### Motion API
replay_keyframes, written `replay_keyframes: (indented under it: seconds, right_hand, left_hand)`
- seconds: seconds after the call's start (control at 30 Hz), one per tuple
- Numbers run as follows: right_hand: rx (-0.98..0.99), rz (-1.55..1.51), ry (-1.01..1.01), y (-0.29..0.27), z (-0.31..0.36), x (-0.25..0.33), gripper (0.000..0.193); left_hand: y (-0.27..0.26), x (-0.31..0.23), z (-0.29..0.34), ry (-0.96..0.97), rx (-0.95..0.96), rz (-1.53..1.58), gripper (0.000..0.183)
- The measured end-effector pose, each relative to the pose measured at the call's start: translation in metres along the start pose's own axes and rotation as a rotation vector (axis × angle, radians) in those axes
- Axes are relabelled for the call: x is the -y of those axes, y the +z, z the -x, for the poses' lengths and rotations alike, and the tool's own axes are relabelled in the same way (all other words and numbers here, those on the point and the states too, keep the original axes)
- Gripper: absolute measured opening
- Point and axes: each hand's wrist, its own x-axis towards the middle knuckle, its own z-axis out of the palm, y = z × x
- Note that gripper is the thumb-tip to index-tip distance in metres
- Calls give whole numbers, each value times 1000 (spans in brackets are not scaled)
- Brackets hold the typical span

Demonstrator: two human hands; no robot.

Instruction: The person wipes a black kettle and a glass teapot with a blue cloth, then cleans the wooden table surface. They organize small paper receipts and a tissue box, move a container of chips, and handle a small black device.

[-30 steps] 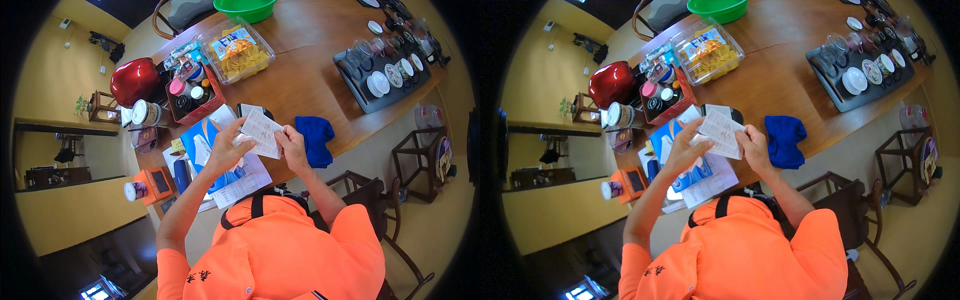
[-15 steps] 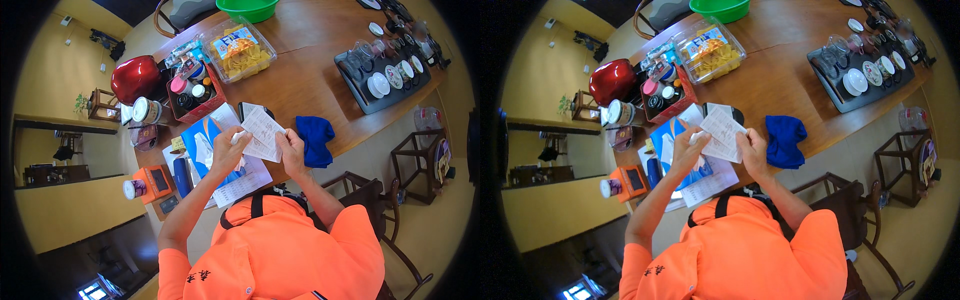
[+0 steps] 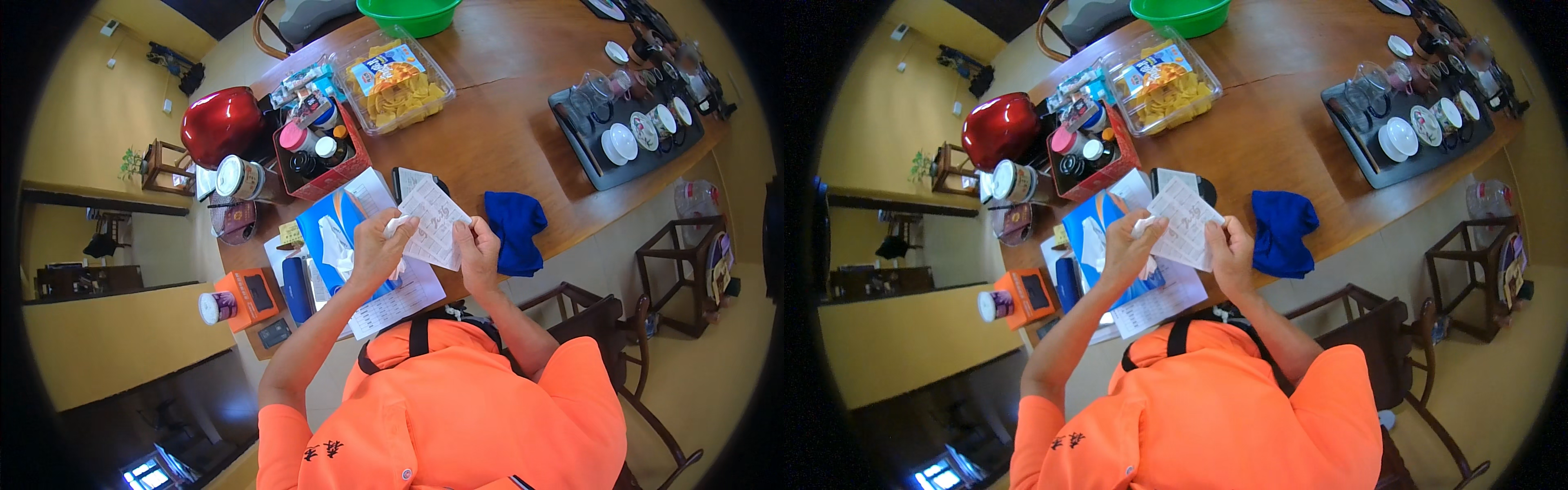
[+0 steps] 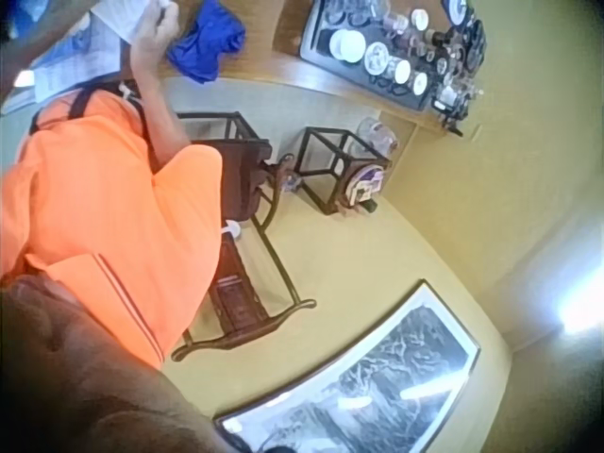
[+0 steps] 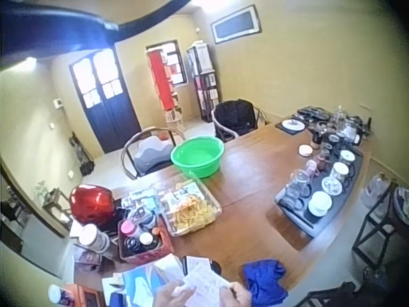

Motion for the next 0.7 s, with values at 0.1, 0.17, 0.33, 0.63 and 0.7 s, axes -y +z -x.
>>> replay_keyframes:
  seconds: [0.1, 0.17, 0.33, 0.63, 0.7]
  right_hand:
    - [155, -45, 226, -15, 0, 19, 20]
    - [330, -160, 338, -29, -7, 24, 17]
    - [553, -88, 378, -36, -26, 42, 15]
    - [581, -28, 372, -40, -30, 32, 17]
    - [534, -79, 387, -40, -28, 31, 16]
  left_hand:
    - [-9, -5, -3, 24, 65, -21, 26]
    - [-14, -6, -6, 42, 99, -26, 25]
    - [-27, -17, -17, 59, 260, -94, 26]
    - [-23, -23, -27, 94, 256, -152, 27]
    - [-21, -24, -29, 40, 249, -115, 28]
